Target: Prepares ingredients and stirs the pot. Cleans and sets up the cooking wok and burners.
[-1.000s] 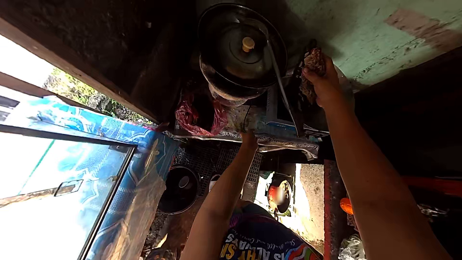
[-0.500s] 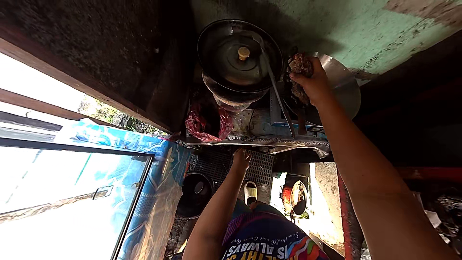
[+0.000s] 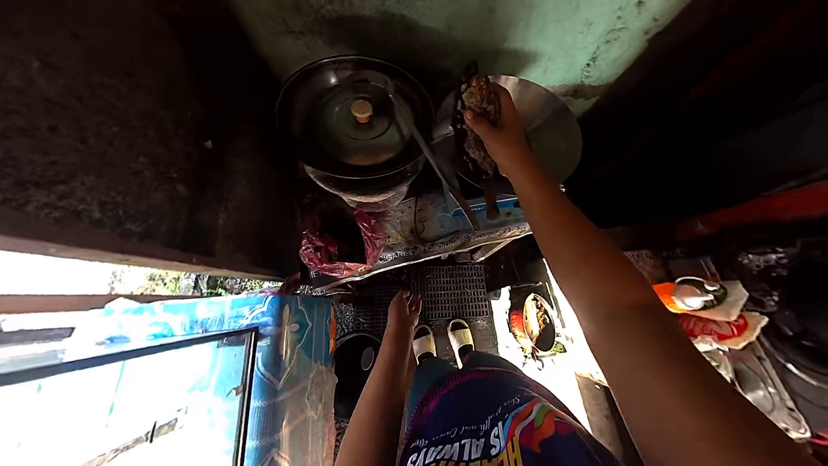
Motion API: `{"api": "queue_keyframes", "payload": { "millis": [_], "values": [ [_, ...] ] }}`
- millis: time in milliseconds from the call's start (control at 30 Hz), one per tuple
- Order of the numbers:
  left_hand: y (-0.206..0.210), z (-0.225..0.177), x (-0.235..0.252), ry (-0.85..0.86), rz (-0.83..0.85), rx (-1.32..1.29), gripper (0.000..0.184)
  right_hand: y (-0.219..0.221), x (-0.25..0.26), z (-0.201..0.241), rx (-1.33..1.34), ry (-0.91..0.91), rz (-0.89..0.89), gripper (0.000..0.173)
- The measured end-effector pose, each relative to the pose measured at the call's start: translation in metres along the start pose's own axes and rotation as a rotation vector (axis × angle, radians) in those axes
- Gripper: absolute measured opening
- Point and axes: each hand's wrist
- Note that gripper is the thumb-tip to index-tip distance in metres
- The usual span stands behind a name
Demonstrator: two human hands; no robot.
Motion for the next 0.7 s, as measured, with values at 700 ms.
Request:
{"api": "queue_keyframes", "payload": {
  "millis": [700],
  "values": [
    [-0.066,0.069,0.019,0.125,0.104,0.691,0.030,-0.207,-0.143,-0.211,-0.676,0.885,-0.554,0.071]
  ]
}}
Point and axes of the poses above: each hand's wrist, its own x-axis towards the middle knuckle, its own y-axis out of the palm, z = x × y, and after that the axes turned 15 degrees about y, right-handed
